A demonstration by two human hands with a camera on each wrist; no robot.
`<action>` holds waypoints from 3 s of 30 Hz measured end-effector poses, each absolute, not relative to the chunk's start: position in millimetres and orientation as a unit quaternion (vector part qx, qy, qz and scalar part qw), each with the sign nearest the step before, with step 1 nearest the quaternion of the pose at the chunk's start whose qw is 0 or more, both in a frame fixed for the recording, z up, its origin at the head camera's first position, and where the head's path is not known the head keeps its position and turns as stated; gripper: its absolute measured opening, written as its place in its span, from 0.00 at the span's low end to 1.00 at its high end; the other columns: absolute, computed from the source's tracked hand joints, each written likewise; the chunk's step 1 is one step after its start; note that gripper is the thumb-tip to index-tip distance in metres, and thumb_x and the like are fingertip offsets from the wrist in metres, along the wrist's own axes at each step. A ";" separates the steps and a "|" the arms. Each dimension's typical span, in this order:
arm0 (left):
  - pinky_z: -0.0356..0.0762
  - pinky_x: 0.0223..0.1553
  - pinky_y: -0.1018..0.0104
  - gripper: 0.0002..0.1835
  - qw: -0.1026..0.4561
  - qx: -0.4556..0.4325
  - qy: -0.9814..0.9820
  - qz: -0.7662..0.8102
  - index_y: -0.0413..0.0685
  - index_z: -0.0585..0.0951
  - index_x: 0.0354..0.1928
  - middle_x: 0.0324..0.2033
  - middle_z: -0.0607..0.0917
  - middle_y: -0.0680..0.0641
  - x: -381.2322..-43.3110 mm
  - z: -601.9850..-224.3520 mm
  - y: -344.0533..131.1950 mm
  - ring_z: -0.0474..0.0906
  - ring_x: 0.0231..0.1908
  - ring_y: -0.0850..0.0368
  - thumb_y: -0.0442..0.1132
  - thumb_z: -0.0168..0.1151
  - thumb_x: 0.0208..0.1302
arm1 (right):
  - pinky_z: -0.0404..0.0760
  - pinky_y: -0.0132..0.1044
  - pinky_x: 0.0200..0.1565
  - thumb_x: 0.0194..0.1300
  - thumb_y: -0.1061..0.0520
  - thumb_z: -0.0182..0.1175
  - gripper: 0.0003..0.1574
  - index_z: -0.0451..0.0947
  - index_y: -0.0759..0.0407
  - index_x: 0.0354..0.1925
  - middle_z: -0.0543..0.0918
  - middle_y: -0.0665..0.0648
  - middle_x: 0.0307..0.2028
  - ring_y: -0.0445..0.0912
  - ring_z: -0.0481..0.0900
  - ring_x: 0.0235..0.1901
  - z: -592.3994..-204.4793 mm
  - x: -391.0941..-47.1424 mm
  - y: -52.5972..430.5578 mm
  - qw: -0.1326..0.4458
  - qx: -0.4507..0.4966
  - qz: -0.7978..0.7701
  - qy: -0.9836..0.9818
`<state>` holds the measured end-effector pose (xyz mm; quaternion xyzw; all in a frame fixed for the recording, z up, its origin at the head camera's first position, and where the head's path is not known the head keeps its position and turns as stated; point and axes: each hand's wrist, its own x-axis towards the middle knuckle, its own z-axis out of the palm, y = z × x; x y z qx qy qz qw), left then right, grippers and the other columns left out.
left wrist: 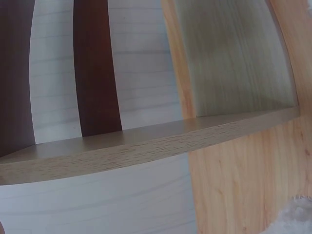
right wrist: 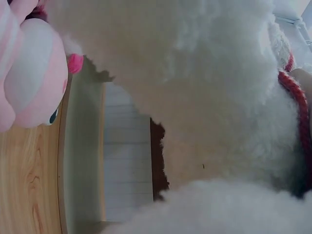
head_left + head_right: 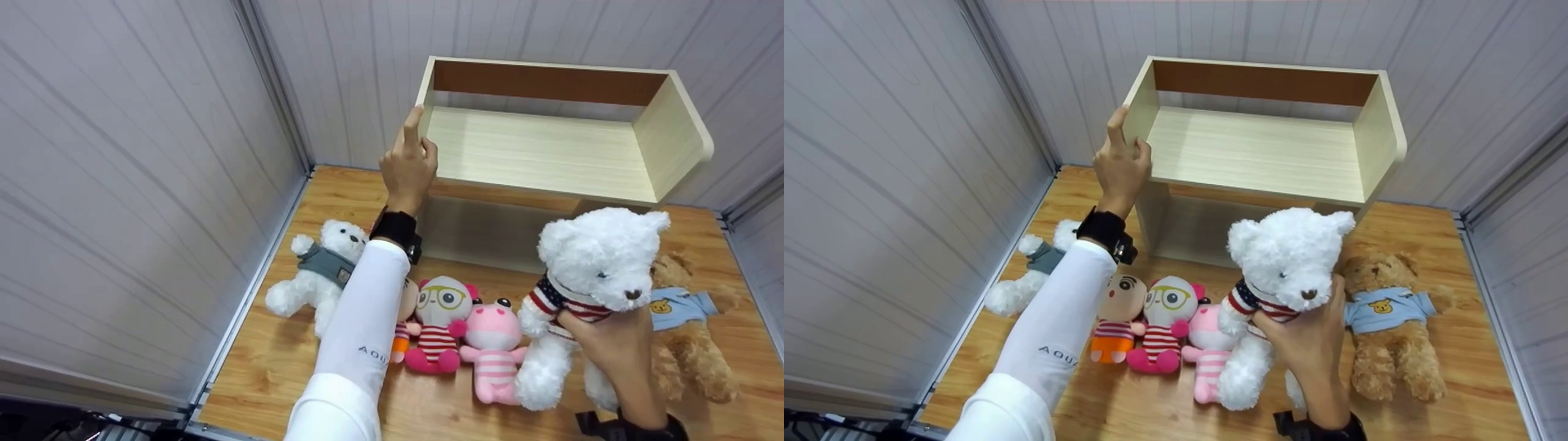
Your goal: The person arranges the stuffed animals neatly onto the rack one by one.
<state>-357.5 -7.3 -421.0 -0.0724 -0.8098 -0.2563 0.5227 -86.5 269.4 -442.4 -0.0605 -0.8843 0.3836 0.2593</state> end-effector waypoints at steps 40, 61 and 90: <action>0.66 0.17 0.65 0.29 0.510 -0.069 -0.816 -0.264 0.60 0.68 0.66 0.55 0.88 0.49 -353.9 -419.1 -2.7 0.59 0.16 0.64 0.35 0.58 0.62 | 0.72 0.23 0.57 0.38 0.66 0.83 0.53 0.75 0.53 0.65 0.84 0.53 0.55 0.28 0.77 0.55 -398.4 -133.3 254.7 0.330 0.043 0.444 -0.832; 0.61 0.18 0.67 0.29 0.516 -0.067 -0.811 -0.268 0.60 0.69 0.65 0.51 0.90 0.48 -355.9 -422.0 -3.9 0.57 0.18 0.63 0.34 0.59 0.61 | 0.65 0.46 0.68 0.54 0.56 0.76 0.45 0.71 0.58 0.68 0.79 0.57 0.63 0.53 0.73 0.66 -379.2 -160.7 248.6 0.328 0.033 0.440 -0.835; 0.68 0.18 0.63 0.31 0.521 -0.073 -0.808 -0.265 0.59 0.67 0.64 0.48 0.90 0.47 -357.1 -421.5 -2.3 0.61 0.17 0.61 0.33 0.61 0.59 | 0.62 0.37 0.74 0.65 0.53 0.69 0.42 0.66 0.57 0.73 0.77 0.52 0.69 0.47 0.70 0.71 -367.2 -217.9 226.6 0.408 0.065 0.429 -0.803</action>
